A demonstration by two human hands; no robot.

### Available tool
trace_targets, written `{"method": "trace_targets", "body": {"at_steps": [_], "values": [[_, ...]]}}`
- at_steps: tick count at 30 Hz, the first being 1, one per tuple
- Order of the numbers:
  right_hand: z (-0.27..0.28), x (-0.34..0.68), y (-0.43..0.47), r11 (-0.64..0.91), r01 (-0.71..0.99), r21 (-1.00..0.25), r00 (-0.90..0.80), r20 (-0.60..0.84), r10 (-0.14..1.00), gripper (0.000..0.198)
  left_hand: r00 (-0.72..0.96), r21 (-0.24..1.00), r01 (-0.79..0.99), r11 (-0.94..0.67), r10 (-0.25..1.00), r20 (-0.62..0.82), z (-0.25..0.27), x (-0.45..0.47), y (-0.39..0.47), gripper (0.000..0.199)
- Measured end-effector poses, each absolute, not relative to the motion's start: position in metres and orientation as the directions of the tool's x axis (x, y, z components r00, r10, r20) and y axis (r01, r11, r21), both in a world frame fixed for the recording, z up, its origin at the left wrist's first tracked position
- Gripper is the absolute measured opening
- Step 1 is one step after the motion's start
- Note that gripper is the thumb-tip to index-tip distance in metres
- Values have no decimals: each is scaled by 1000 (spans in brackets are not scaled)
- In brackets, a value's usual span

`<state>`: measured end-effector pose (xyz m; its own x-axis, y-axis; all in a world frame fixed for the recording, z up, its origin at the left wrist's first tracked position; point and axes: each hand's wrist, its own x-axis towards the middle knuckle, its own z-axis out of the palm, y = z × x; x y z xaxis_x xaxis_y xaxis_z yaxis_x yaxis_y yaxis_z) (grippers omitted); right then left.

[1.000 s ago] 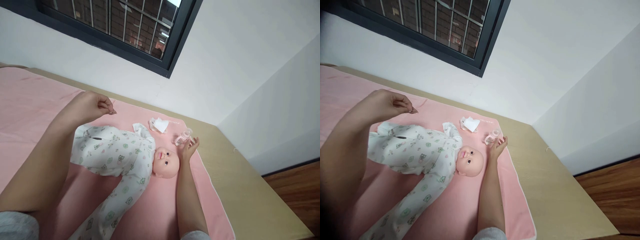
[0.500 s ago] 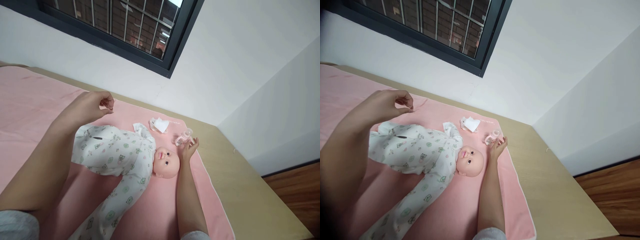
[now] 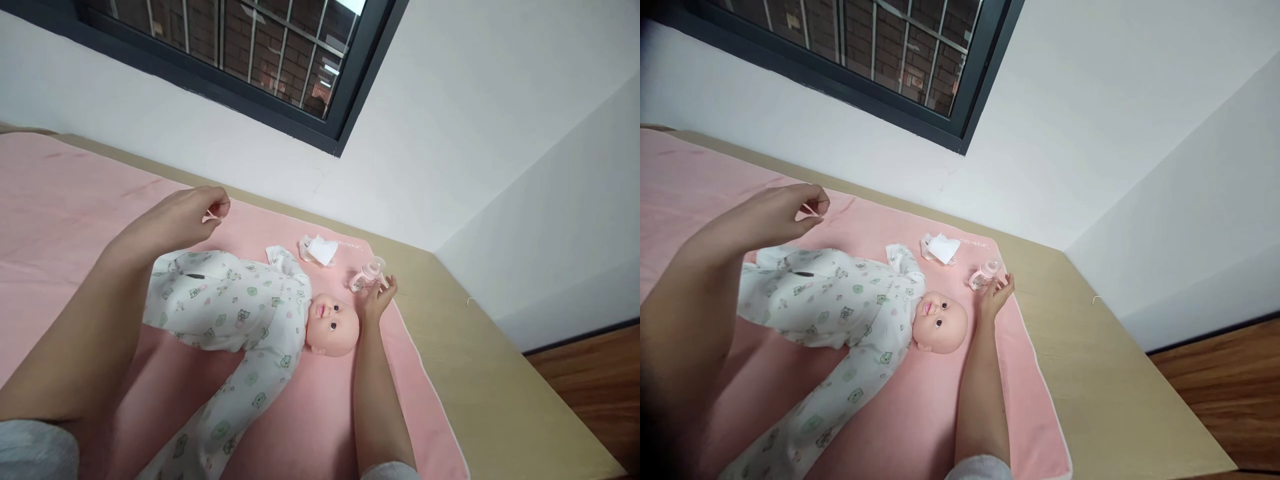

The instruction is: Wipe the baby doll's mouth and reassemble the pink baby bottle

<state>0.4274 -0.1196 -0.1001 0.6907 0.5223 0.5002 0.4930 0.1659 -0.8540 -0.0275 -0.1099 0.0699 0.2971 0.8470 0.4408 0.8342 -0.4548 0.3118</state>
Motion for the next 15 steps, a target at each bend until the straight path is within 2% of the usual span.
{"method": "trace_targets", "body": {"at_steps": [7, 15], "values": [[-98, 426, -121, 162, 491, -856, 692, 496, 525, 64, 284, 333, 838, -433, 866, 411, 70, -26, -112, 18], [-100, 428, -121, 158, 500, -851, 686, 501, 528, 65, 283, 318, 824, -469, 826, 487, 71, -25, -112, 19]]}}
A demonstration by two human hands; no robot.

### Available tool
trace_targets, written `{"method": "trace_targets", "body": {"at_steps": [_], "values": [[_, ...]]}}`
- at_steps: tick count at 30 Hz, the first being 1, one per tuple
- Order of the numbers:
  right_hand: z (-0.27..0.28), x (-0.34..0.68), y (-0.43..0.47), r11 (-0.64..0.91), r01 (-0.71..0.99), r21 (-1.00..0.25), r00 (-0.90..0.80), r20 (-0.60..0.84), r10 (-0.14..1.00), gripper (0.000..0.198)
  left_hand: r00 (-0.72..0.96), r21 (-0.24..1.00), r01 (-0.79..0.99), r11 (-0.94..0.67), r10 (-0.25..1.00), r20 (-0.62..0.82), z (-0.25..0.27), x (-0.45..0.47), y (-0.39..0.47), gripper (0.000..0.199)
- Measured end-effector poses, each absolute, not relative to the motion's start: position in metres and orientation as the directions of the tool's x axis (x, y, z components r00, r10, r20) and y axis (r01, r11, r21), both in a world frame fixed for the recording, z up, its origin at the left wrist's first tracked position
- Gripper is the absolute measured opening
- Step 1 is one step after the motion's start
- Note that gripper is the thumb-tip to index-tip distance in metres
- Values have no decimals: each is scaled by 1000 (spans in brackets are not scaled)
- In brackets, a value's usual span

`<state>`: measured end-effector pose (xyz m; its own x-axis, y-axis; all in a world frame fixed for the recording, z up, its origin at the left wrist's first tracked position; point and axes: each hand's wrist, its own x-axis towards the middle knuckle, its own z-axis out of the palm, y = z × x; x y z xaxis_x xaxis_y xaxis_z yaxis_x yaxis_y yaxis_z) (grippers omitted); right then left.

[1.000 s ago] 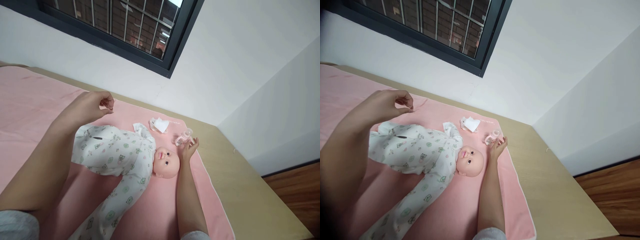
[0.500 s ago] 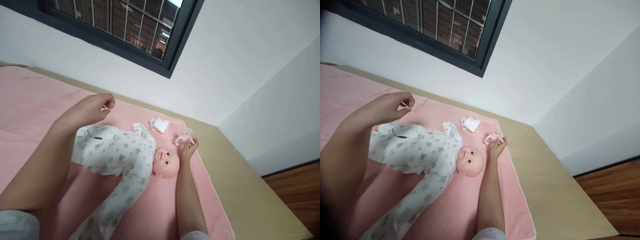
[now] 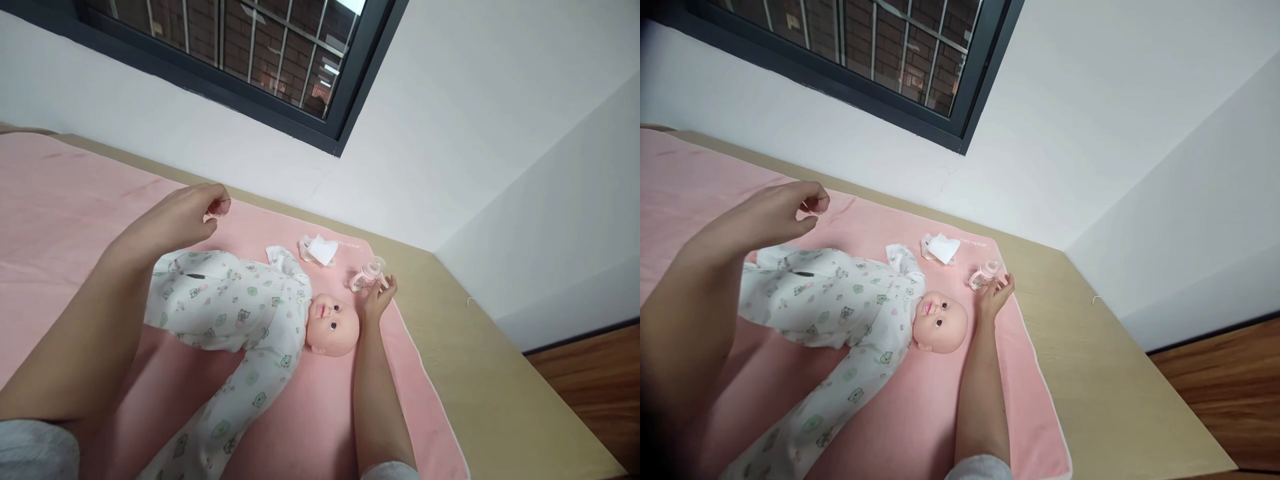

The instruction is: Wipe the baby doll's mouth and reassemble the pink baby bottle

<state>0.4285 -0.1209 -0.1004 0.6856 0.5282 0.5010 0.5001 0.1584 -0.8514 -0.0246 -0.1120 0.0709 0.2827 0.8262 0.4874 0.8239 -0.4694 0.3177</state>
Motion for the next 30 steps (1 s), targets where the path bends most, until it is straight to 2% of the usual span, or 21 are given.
{"method": "trace_targets", "body": {"at_steps": [5, 16, 30], "values": [[-102, 429, -120, 164, 499, -851, 680, 502, 535, 65, 294, 289, 826, -483, 808, 510, 69, -25, -110, 20], [-102, 430, -119, 160, 485, -860, 686, 487, 540, 63, 301, 305, 822, -481, 822, 484, 69, -24, -110, 23], [-107, 434, -117, 165, 489, -857, 682, 493, 539, 69, 226, 396, 811, -431, 855, 467, 78, -20, -119, 15]]}}
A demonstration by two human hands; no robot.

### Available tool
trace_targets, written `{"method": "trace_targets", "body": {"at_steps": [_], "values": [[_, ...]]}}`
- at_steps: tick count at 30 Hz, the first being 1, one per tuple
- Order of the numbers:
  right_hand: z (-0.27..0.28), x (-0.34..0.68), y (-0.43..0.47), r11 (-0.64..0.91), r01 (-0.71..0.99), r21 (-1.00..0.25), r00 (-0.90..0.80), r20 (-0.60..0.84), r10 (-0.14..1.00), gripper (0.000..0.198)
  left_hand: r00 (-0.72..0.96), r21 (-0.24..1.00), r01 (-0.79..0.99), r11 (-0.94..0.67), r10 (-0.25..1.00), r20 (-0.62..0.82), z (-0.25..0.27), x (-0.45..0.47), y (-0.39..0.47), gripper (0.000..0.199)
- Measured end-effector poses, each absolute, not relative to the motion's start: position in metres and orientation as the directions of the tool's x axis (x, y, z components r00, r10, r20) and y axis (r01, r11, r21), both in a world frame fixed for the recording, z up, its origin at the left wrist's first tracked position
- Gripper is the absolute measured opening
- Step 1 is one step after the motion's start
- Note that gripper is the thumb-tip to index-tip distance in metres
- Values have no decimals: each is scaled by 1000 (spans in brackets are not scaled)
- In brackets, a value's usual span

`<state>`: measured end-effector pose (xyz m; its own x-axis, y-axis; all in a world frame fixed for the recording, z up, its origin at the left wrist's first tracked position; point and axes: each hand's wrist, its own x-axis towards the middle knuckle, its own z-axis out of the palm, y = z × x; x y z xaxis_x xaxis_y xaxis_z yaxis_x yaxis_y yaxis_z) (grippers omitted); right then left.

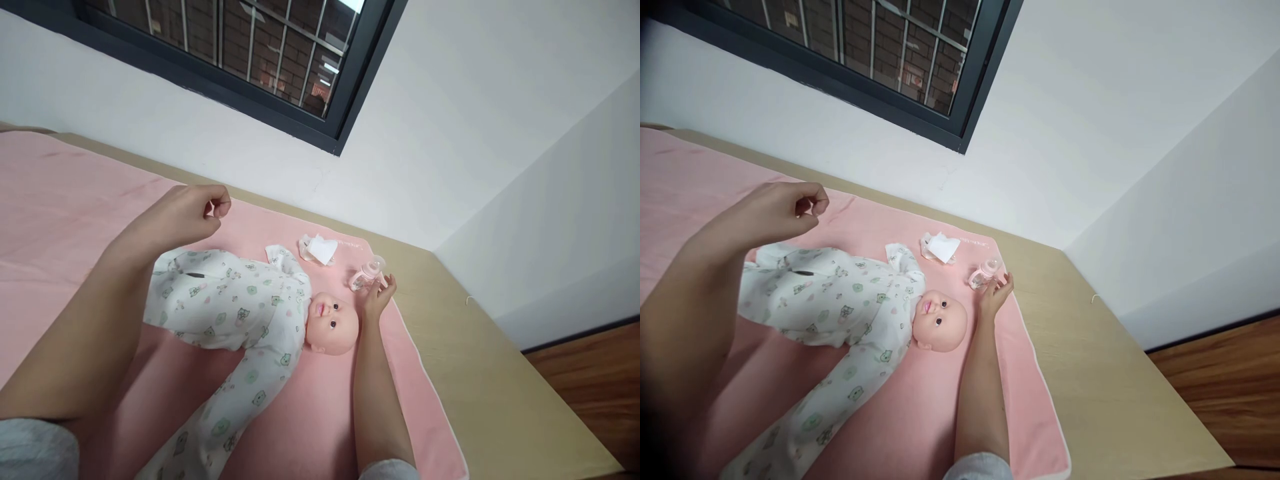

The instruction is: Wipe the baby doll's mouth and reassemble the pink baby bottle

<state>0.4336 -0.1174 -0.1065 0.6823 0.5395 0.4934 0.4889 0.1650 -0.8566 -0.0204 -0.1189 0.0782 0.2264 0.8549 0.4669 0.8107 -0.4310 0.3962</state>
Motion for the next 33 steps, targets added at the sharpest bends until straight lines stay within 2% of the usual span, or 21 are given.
{"method": "trace_targets", "body": {"at_steps": [9, 14, 19, 24, 27, 33], "values": [[-106, 435, -117, 116, 465, -877, 718, 451, 530, 72, 87, 508, 753, -418, 829, 553, 82, -14, -124, 10], [-103, 433, -120, 78, 451, -889, 750, 425, 508, 66, 10, 597, 673, -437, 812, 584, 81, -13, -124, 12], [-101, 435, -119, 93, 390, -916, 768, 380, 515, 65, 10, 595, 680, -428, 817, 577, 80, -9, -127, 13], [-90, 433, -119, 135, 484, -864, 724, 482, 493, 58, 14, 570, 631, -527, 742, 671, 76, 6, -136, 14], [-80, 428, -119, 202, 527, -825, 654, 546, 524, 60, 57, 524, 634, -569, 710, 702, 73, 18, -142, 13], [-68, 417, -117, 249, 593, -766, 552, 612, 567, 65, 156, 581, 648, -493, 832, 533, 66, 37, -145, 10]]}}
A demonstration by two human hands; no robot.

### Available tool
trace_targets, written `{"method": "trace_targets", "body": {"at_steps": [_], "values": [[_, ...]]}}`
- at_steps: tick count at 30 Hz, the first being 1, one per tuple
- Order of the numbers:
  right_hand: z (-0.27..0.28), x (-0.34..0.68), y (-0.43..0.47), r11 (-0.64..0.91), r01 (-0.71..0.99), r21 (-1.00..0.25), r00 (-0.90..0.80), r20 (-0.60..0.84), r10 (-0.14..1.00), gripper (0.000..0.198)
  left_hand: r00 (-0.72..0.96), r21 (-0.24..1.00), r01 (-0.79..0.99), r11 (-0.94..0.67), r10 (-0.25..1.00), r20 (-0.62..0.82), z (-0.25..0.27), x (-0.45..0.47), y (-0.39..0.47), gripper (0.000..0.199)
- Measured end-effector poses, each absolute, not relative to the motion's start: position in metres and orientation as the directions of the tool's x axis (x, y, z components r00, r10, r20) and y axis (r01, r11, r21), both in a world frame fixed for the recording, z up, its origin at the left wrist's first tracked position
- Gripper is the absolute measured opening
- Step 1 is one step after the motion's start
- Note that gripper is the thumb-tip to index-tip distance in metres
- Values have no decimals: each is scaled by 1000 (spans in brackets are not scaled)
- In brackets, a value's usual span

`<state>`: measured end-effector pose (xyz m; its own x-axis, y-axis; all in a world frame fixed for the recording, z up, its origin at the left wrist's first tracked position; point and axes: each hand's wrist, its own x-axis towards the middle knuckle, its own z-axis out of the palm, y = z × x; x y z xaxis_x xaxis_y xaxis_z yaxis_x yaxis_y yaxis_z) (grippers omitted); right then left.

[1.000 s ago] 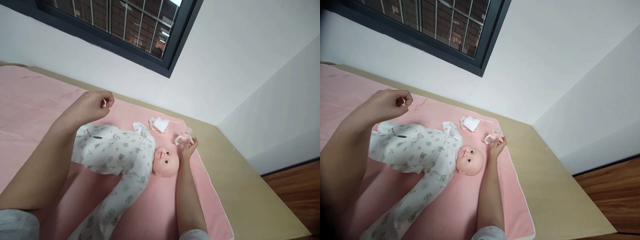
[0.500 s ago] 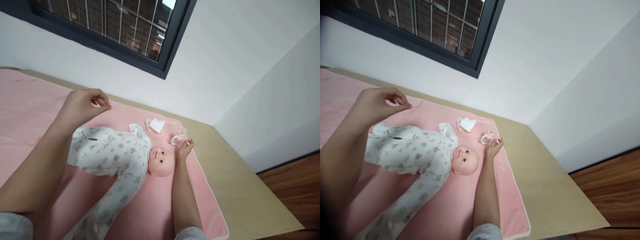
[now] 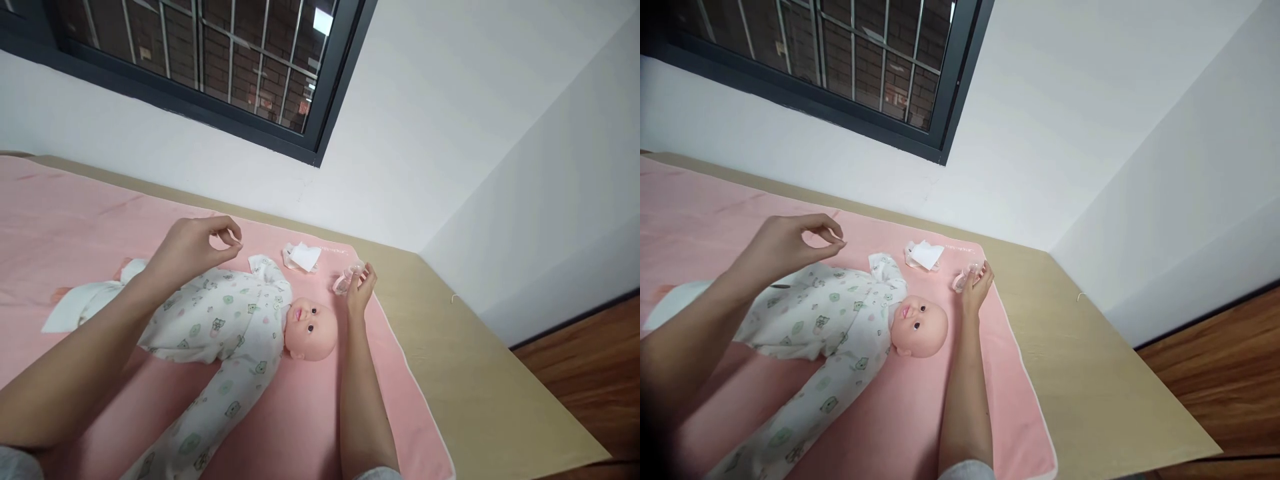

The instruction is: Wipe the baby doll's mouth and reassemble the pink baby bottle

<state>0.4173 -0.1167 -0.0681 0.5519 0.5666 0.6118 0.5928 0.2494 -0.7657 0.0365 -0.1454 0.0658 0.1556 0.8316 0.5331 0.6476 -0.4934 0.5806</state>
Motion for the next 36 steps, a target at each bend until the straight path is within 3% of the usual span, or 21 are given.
{"method": "trace_targets", "body": {"at_steps": [12, 19, 23, 27, 31, 36], "values": [[-71, 417, -115, 225, 542, -810, 543, 542, 641, 71, 318, 503, 717, -484, 868, 381, 56, 43, -133, 14], [-54, 414, -119, 175, 556, -813, 558, 520, 647, 69, 399, 441, 714, -543, 834, 382, 51, 47, -133, 8], [-29, 404, -127, 253, 502, -827, 573, 537, 619, 67, 412, 401, 731, -553, 825, 387, 51, 48, -132, 10], [8, 380, -139, 416, 422, -806, 531, 591, 607, 67, 390, 471, 674, -569, 816, 427, 53, 49, -135, 12], [41, 342, -159, 582, 328, -744, 360, 668, 651, 62, 388, 602, 539, -590, 808, 444, 55, 54, -143, 33], [56, 284, -193, 632, 226, -741, 142, 667, 731, 55, 508, 701, 344, -625, 752, 421, 53, 64, -159, 71]]}}
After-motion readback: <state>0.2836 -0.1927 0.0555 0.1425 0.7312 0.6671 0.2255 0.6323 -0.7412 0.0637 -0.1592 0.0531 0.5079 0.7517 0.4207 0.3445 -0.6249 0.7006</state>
